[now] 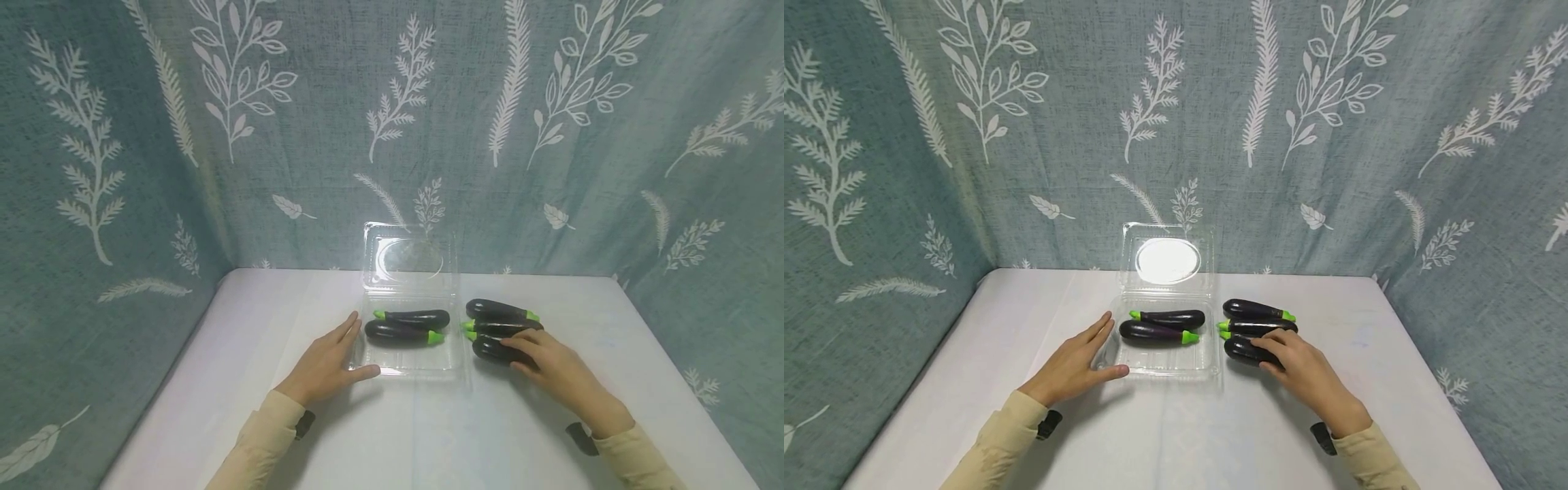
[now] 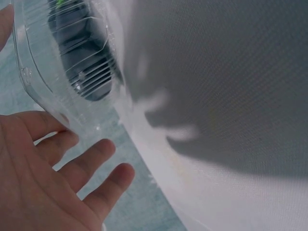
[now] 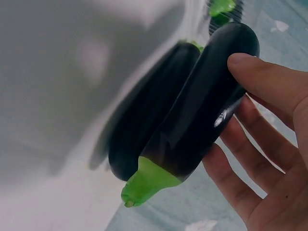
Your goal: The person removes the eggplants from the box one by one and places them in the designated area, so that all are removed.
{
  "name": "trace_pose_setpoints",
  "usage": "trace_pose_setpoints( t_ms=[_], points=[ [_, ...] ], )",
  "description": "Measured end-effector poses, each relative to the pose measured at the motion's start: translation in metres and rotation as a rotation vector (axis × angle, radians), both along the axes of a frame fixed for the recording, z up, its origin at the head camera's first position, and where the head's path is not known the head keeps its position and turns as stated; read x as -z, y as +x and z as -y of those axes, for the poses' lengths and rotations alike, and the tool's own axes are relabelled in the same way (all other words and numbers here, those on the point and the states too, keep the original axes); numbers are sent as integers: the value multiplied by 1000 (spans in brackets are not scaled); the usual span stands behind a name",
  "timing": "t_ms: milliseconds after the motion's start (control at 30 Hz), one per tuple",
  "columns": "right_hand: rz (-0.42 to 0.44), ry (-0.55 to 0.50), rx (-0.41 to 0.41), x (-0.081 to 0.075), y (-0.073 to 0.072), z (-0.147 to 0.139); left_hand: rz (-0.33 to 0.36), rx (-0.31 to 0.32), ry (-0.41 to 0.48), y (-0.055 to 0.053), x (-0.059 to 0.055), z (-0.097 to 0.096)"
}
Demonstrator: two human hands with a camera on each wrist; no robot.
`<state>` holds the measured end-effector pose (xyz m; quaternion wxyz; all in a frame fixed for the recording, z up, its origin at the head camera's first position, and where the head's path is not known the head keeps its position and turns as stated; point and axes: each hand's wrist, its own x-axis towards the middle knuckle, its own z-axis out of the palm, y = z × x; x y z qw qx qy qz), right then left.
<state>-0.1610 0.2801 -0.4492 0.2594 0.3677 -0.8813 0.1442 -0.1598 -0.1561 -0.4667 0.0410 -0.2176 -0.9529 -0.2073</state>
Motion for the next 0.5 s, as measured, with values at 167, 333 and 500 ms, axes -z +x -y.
trace_pose_setpoints(
  t_ms=[167,333,500],
  points=[
    [49,29,31,7,0,4,11,-3,-8,-1,1,0],
    [110,50,66,15,0,6,11,-7,-14,0,1,0],
    [116,58,74,20,-1,7,-1,-3,-16,0,0,0]
  ],
)
